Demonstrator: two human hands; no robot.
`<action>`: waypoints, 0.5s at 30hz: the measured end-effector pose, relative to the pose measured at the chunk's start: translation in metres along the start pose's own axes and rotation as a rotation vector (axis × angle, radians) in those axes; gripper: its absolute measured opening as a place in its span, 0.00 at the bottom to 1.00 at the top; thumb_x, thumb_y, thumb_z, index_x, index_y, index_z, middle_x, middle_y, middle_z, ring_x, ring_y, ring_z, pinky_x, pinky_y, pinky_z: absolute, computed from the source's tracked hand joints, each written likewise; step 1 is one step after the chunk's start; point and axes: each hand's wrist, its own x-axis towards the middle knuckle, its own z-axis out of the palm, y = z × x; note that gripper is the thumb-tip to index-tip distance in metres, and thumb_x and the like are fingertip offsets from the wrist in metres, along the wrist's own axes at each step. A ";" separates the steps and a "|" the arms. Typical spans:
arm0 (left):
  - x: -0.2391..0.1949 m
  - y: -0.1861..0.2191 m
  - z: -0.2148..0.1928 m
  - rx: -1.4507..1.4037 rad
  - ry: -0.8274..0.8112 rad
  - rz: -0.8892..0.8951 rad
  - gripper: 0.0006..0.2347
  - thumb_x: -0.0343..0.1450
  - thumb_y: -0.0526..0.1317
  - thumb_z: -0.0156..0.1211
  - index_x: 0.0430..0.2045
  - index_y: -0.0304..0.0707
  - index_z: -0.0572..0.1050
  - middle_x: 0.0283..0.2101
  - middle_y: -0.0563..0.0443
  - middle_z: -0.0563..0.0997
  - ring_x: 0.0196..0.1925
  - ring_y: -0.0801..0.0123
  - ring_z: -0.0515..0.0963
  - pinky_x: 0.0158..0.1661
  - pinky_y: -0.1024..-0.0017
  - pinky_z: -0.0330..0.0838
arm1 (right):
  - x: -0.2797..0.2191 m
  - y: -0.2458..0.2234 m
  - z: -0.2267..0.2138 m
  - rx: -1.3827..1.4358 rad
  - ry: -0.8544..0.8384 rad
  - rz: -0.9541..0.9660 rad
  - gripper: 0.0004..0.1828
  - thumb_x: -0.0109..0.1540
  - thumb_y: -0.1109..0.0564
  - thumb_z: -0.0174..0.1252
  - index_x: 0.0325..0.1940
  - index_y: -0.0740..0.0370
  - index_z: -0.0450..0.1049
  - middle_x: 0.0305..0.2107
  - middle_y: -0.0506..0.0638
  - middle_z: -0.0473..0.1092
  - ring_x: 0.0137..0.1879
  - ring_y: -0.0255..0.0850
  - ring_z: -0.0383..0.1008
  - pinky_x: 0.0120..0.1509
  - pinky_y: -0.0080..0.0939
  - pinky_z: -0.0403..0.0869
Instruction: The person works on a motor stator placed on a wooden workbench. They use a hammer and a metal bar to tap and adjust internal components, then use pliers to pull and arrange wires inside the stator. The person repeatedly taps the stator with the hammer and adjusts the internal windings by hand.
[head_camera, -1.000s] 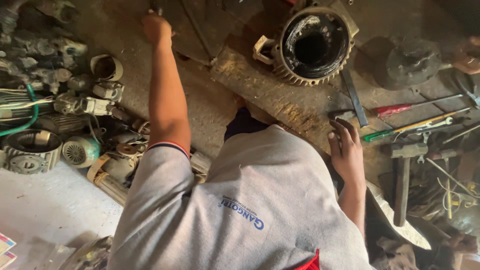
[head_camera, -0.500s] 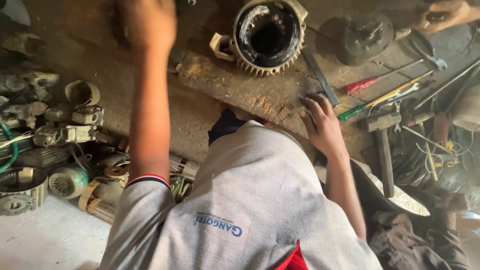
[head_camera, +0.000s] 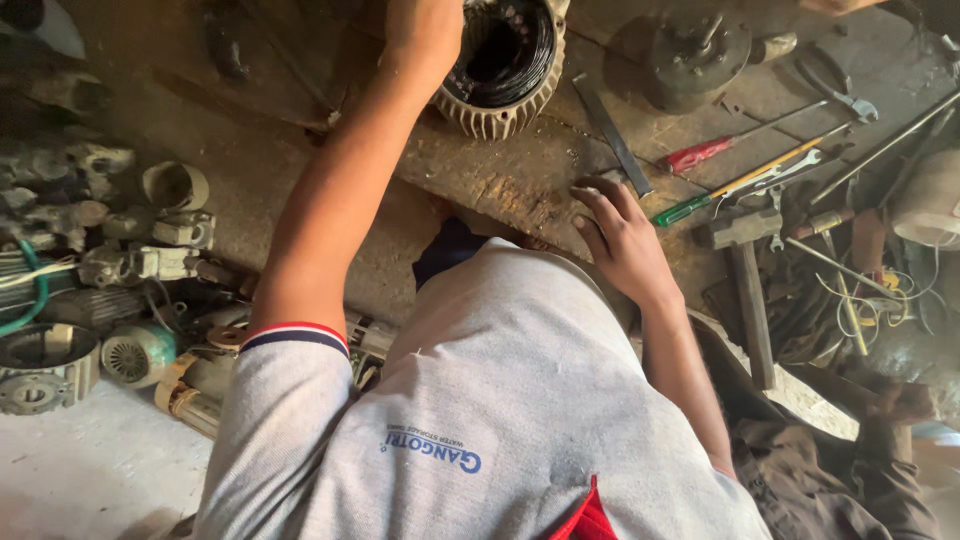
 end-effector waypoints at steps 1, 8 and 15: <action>0.004 -0.002 0.006 0.026 -0.012 -0.020 0.01 0.69 0.29 0.63 0.29 0.32 0.77 0.26 0.36 0.80 0.29 0.47 0.82 0.29 0.56 0.75 | -0.004 0.004 -0.002 0.007 0.007 0.010 0.19 0.68 0.58 0.57 0.64 0.61 0.71 0.58 0.60 0.68 0.63 0.58 0.71 0.65 0.51 0.72; -0.010 0.007 -0.008 0.211 0.046 0.033 0.08 0.69 0.29 0.62 0.41 0.31 0.76 0.40 0.33 0.81 0.40 0.47 0.83 0.38 0.59 0.79 | -0.036 0.034 -0.001 0.054 0.070 0.156 0.17 0.69 0.57 0.55 0.63 0.62 0.72 0.61 0.58 0.68 0.63 0.57 0.72 0.63 0.51 0.72; -0.025 0.014 -0.083 -0.215 0.073 0.116 0.26 0.78 0.47 0.65 0.63 0.24 0.64 0.57 0.25 0.71 0.55 0.37 0.74 0.48 0.51 0.74 | -0.040 0.049 0.007 0.009 0.058 0.207 0.19 0.69 0.55 0.55 0.63 0.61 0.72 0.61 0.59 0.68 0.63 0.58 0.71 0.63 0.52 0.72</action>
